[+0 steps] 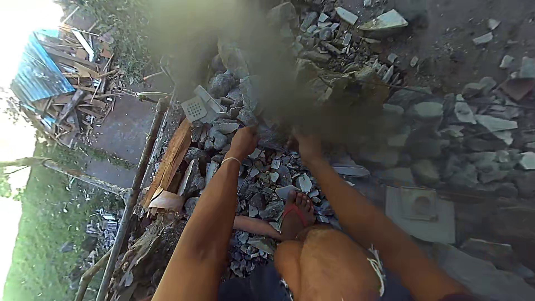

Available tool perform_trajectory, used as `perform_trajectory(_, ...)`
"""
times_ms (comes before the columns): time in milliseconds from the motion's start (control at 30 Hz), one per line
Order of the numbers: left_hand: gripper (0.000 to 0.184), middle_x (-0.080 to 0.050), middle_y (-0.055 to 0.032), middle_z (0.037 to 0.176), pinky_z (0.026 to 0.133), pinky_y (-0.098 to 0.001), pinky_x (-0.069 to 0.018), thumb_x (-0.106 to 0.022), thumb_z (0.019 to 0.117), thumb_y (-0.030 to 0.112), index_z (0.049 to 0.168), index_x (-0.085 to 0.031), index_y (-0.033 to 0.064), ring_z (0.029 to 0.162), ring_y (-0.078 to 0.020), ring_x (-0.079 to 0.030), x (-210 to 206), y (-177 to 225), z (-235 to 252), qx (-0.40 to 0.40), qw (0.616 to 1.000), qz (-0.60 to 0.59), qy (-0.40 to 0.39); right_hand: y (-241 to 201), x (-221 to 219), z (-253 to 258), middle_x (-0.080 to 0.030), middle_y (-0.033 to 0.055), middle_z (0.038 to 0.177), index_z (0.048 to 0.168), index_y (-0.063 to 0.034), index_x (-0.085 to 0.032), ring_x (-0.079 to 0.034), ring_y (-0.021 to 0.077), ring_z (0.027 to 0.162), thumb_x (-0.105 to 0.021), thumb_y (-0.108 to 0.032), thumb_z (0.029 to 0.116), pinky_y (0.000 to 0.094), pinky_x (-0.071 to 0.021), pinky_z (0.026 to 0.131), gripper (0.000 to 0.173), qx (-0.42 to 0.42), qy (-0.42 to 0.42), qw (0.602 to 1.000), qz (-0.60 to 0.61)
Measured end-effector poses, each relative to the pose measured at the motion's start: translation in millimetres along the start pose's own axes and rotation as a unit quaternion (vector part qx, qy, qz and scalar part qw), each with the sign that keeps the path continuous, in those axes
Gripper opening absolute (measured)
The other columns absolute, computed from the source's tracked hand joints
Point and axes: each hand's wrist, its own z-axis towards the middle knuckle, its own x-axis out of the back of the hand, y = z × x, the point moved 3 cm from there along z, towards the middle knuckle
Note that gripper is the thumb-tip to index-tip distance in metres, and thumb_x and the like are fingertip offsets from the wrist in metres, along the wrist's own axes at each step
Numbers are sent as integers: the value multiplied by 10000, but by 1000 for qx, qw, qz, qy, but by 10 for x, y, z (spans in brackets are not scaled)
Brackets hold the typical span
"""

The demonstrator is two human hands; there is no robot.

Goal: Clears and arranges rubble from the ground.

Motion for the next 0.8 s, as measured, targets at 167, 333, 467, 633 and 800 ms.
perform_trajectory(167,251,-717,-147,1032,847,-638,-547,-603,1026,320,1079,-695,93,1015,-363,-696,123,213,51,-2,991,125,-54,678,-195,-373,-730,162,973,1199,2,-574,-735,232,778,-524,-54,1055,370,-632,716,163,-167,20,965,202)
perform_trajectory(333,252,-718,-132,990,813,-630,-556,-598,1030,340,1055,-693,108,969,-346,-703,168,192,51,-4,990,125,-62,833,-374,-444,-718,167,1138,1347,-64,-574,-730,266,813,-507,-92,1079,379,-618,684,278,-197,34,955,217)
perform_trajectory(467,250,-719,-126,990,825,-619,-560,-606,1026,341,1047,-698,110,973,-337,-704,155,152,65,-8,991,122,-59,956,-476,-463,-735,146,1118,1283,-66,-619,-726,255,766,-500,-171,1100,361,-600,621,242,-204,50,966,151)
perform_trajectory(633,246,-722,-118,1001,832,-620,-558,-613,1019,345,1064,-703,121,984,-335,-703,147,133,64,-3,992,115,-60,941,-614,-424,-737,122,1071,1280,-85,-606,-677,196,686,-488,-196,1107,302,-544,565,237,-203,103,955,191)
perform_trajectory(800,238,-725,-114,998,814,-626,-559,-604,1023,347,1089,-696,138,974,-336,-707,138,118,32,0,992,112,-49,821,-655,-331,-700,111,1008,1250,-88,-602,-645,192,689,-461,-207,1116,311,-530,572,228,-194,89,957,196)
